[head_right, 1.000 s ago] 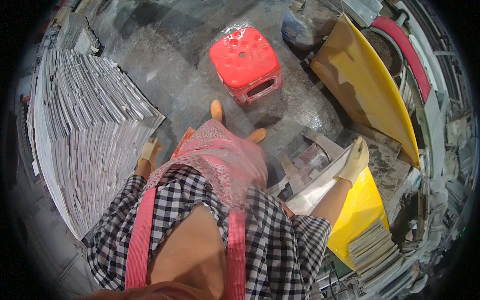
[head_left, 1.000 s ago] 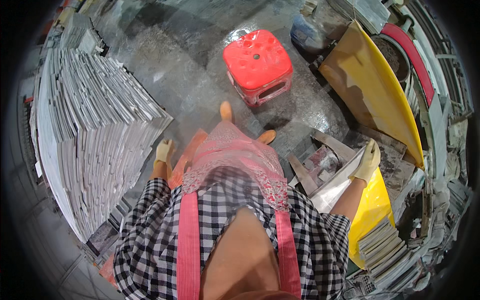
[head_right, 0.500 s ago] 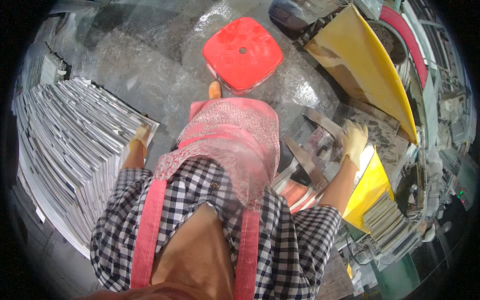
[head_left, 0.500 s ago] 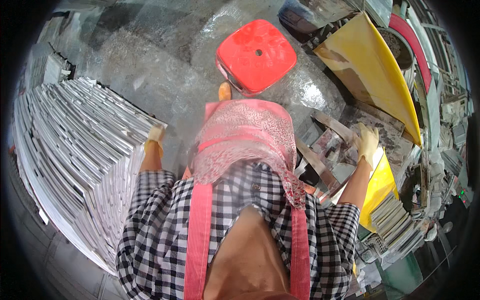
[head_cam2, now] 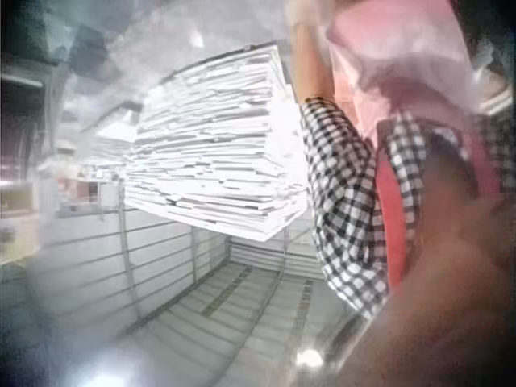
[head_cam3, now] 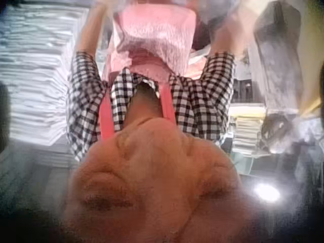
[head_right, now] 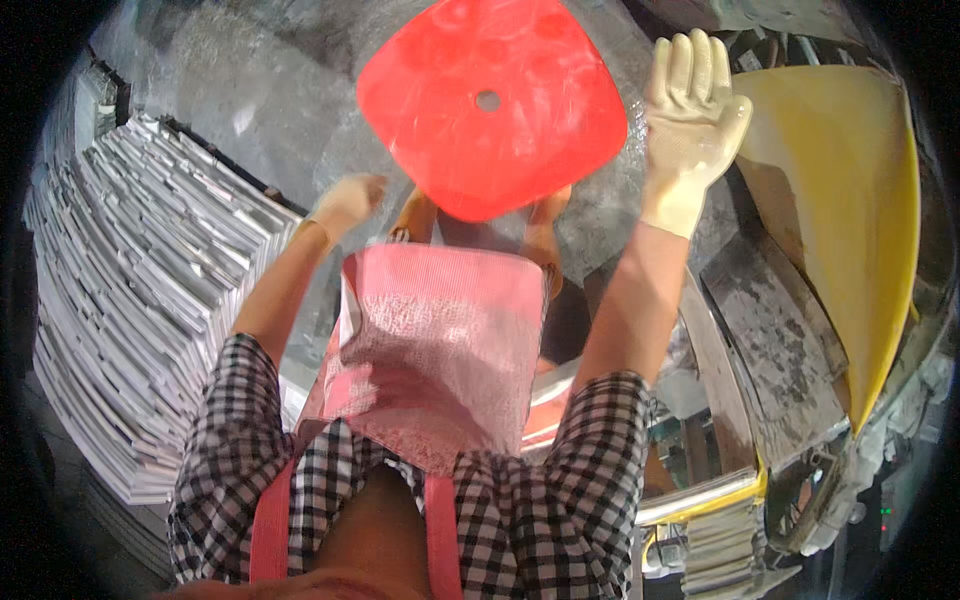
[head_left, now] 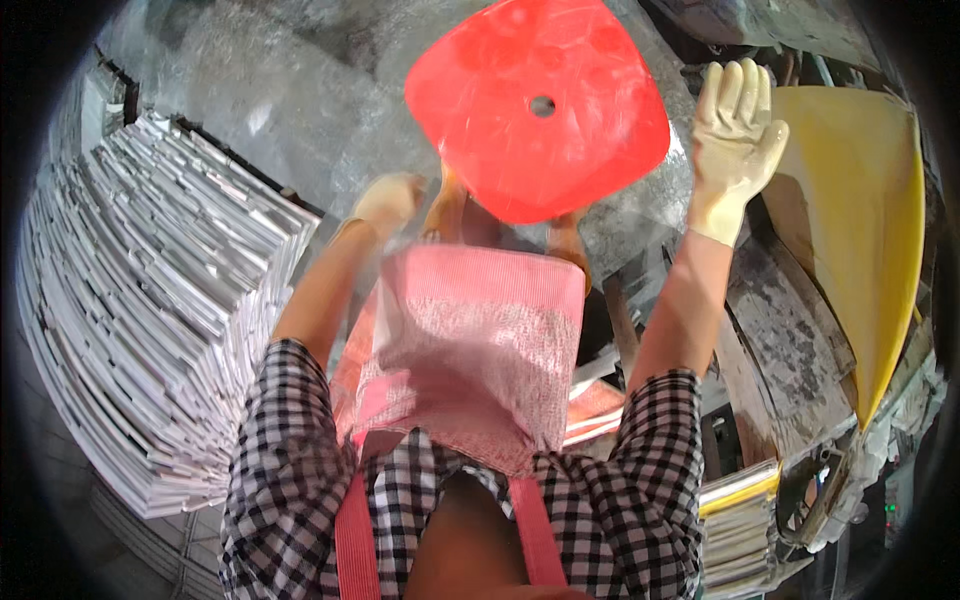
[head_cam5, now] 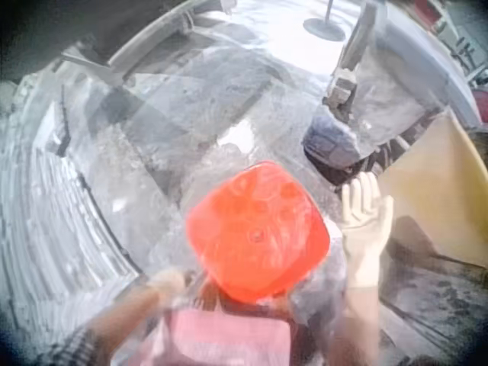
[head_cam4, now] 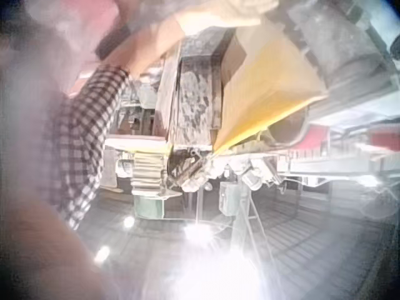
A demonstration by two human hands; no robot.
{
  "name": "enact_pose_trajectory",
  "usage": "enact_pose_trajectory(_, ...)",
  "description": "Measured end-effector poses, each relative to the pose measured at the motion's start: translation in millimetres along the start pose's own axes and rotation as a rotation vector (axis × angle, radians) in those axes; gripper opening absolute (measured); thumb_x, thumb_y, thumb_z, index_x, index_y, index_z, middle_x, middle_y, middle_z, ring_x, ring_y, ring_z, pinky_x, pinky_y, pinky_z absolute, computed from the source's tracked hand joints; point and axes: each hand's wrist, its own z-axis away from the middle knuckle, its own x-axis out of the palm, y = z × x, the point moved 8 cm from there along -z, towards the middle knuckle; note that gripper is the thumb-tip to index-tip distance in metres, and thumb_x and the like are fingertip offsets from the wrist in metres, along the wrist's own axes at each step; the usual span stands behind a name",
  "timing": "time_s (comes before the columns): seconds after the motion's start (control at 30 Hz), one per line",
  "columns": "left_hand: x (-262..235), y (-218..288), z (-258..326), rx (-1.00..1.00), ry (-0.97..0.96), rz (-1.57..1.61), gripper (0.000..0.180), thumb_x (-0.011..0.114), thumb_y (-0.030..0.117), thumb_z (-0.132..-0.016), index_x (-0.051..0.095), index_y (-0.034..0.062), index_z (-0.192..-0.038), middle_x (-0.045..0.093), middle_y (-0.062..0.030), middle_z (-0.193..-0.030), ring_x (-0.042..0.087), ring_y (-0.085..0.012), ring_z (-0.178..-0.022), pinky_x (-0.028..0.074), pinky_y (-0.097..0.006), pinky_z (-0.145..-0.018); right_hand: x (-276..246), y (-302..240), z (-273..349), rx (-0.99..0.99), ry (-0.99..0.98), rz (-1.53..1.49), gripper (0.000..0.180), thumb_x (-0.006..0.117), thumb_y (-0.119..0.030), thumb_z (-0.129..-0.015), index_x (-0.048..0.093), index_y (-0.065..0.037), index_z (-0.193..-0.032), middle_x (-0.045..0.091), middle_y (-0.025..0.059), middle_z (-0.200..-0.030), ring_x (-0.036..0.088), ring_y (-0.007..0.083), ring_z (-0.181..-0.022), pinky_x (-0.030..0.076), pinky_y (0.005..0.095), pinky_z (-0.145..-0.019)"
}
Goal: The person repeatedly picks up rectangular tiles from a conveyor belt and stacks them onto a yellow tray. The person wears gloves and an apron while performing this repetitive stacking task in a factory setting.
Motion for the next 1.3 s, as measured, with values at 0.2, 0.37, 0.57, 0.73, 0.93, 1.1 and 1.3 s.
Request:
enact_pose_trajectory(0.2,31.7,60.3,-49.3,0.034,-0.131,-0.005,0.033,0.063,0.028,-0.092,0.069,0.0096,-0.119,0.071,-0.0211,-0.118,0.066,-0.0447,-0.108,0.054,-0.053,-0.091,-12.8,75.0,2.3,0.135,-0.202,-0.433,0.071,0.071,-0.037,-0.097,0.046,-0.001,-0.153,0.057,0.0121,-0.151,0.054,0.0312,-0.14,0.029,0.0532,-0.129)
enact_pose_trajectory(0.37,28.8,64.4,-52.2,0.044,-0.127,-0.018,0.035,0.062,0.031,-0.092,0.07,0.0123,-0.12,0.072,-0.0197,-0.119,0.067,-0.0434,-0.109,0.056,-0.053,-0.09,-0.3,101.0,15.5,0.237,-0.287,-0.603,0.064,0.059,-0.043,-0.105,0.048,0.001,-0.15,0.055,0.0125,-0.153,0.052,0.0321,-0.141,0.033,0.0531,-0.128)
enact_pose_trajectory(0.57,38.1,55.5,-53.5,-0.13,-0.24,-0.002,0.045,0.061,0.038,-0.09,0.069,0.0144,-0.128,0.071,-0.0205,-0.124,0.068,-0.0434,-0.115,0.056,-0.05,-0.093,15.1,161.1,52.0,0.306,-0.052,-0.197,0.066,0.048,-0.047,-0.108,0.046,0.004,-0.149,0.056,0.0193,-0.15,0.053,0.0375,-0.139,0.033,0.0543,-0.127)
enact_pose_trajectory(0.73,46.0,52.4,-53.1,-0.183,-0.294,-0.059,0.046,0.061,0.037,-0.09,0.07,0.0131,-0.128,0.071,-0.0221,-0.125,0.067,-0.0442,-0.116,0.056,-0.05,-0.095,61.6,217.3,96.8,0.525,-0.289,-0.197,0.069,0.04,-0.043,-0.111,0.044,0.015,-0.146,0.052,0.0328,-0.149,0.049,0.0458,-0.141,0.033,0.0572,-0.126)
enact_pose_trajectory(0.93,47.7,32.3,-14.7,-0.068,0.259,0.297,0.05,0.059,0.032,-0.097,0.061,0.0041,-0.139,0.065,-0.025,-0.134,0.063,-0.0407,-0.124,0.049,-0.047,-0.107,120.4,320.7,179.7,0.823,-0.54,-0.031,0.061,0.042,-0.041,-0.112,0.06,0.012,-0.135,0.064,0.0272,-0.138,0.059,0.0369,-0.134,0.047,0.043,-0.112)
enact_pose_trajectory(1.1,91.4,-24.1,14.5,-0.252,-0.038,0.198,0.042,0.057,0.034,-0.101,0.067,0.0066,-0.132,0.068,-0.025,-0.127,0.065,-0.0402,-0.119,0.05,-0.047,-0.104,108.7,296.3,185.4,0.915,-0.404,0.434,0.04,0.051,-0.026,-0.107,0.075,0.006,-0.113,0.076,0.0123,-0.09,0.068,0.0189,-0.078,0.052,0.0254,-0.074)
enact_pose_trajectory(1.3,-38.8,-110.8,64.8,-0.631,0.234,1.199,0.052,0.062,0.039,-0.103,0.062,-0.0005,-0.137,0.069,-0.0141,-0.132,0.069,-0.0324,-0.116,0.054,-0.043,-0.104,-49.3,42.2,70.1,0.139,0.44,0.297,0.059,0.035,-0.04,-0.113,0.069,0.007,-0.104,0.034,-0.0029,-0.05,0.032,0.01,-0.047,0.048,0.0341,-0.059)
